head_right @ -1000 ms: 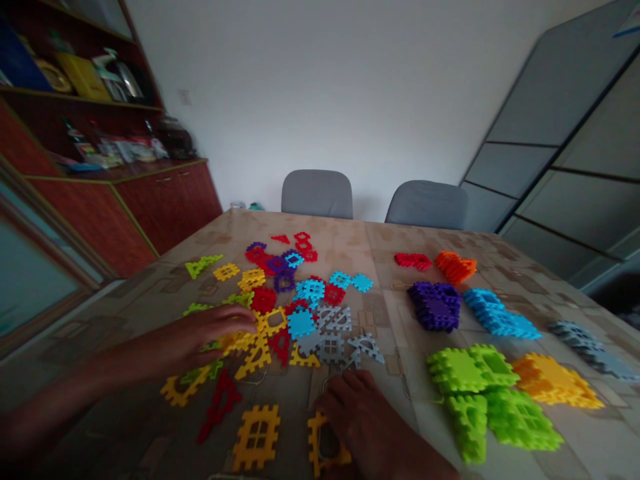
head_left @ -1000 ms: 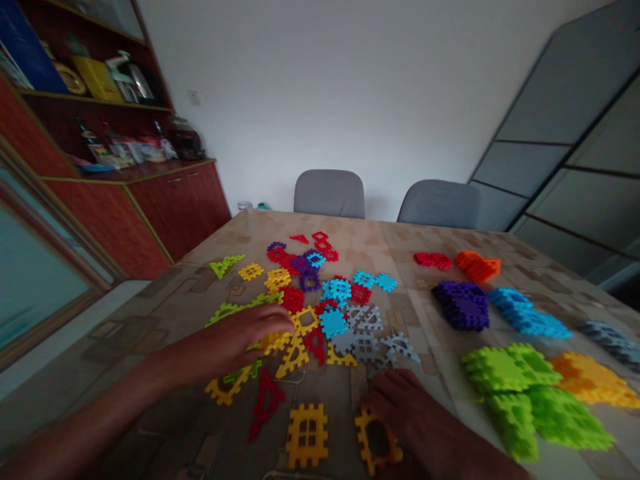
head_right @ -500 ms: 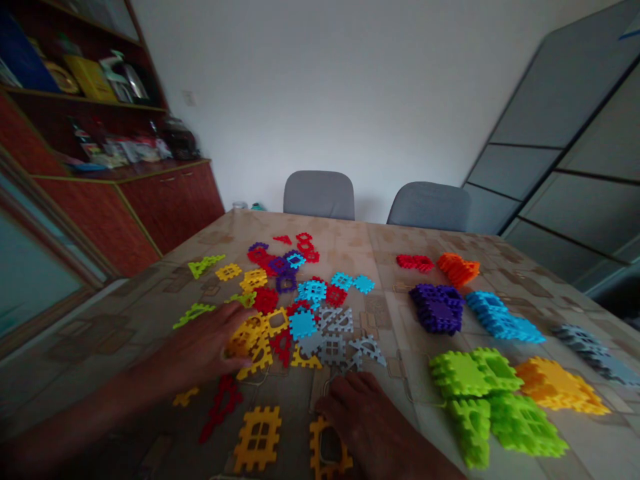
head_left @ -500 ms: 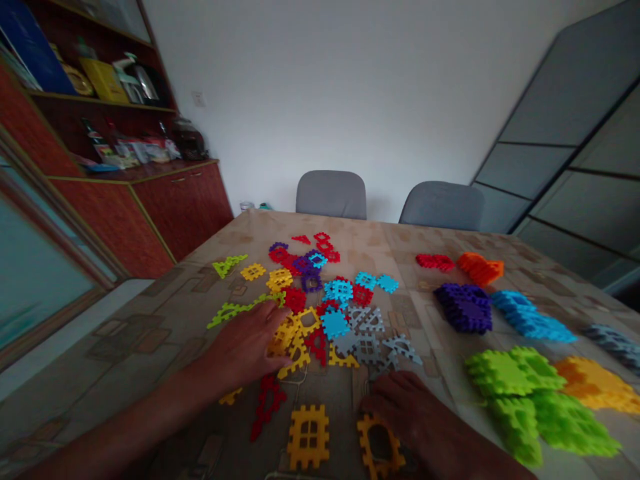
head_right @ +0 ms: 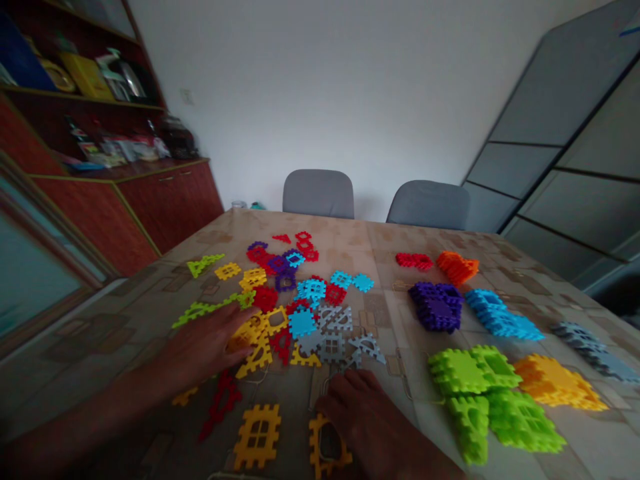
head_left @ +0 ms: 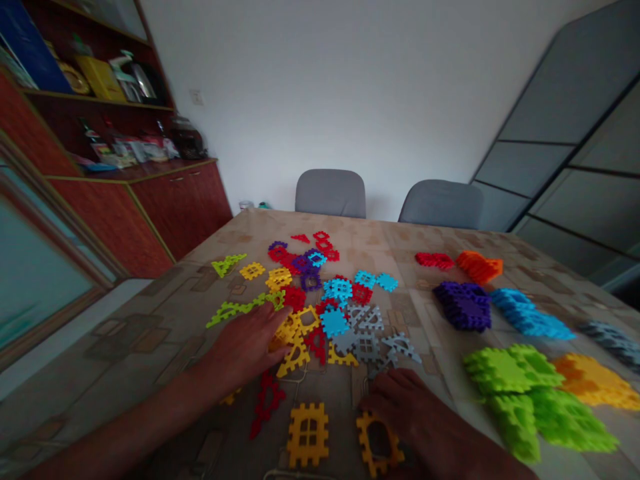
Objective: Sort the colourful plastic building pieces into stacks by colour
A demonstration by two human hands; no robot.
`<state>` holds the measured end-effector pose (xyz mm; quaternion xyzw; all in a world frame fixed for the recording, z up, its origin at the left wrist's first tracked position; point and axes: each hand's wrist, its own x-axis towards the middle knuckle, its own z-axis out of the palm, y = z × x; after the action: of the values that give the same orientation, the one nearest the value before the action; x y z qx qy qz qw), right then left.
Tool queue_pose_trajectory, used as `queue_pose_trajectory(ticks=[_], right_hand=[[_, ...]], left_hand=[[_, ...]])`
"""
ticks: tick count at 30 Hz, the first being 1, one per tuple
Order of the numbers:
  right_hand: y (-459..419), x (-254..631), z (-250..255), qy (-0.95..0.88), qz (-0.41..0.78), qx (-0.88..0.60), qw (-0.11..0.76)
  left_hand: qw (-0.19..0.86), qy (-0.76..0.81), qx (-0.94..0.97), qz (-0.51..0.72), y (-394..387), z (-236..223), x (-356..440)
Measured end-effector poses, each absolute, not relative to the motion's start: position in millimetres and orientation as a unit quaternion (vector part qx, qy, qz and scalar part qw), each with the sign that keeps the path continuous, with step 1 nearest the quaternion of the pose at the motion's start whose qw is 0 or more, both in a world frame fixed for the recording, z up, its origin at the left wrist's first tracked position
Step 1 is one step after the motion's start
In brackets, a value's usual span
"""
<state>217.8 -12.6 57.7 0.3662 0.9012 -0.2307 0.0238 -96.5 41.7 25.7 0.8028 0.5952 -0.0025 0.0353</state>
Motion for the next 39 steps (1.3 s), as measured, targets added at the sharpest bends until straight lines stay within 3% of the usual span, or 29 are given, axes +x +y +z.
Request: queue_pose_trajectory(ticks=[8,15,23,31,39], right_hand=[[-14.3,216.4,57.9,0.896,-0.239,0.373,0.022],[-13.7,217.7,56.7,0.902,-0.24,0.36,0.004],[-14.7,217.7,58.8,0.894,-0.249,0.371,0.022],[-12.0,212.9,58.6,0.89,-0.25,0.378,0.045],[-15.1,222.5,47.1,0.907,-0.231,0.351,-0.008]], left_hand=[[0.104,0.424,0.896,0.077,40.6,39.4,-125.0],[0.077,0.526,0.846,0.044,43.2,26.4,-124.7],[0.069,0.514,0.854,0.041,37.2,30.1,-111.6],[0.217,0.432,0.869,0.108,0.2,42.7,-90.9],[0.286,0.398,0.871,0.018,-26.2,45.7,-65.0]])
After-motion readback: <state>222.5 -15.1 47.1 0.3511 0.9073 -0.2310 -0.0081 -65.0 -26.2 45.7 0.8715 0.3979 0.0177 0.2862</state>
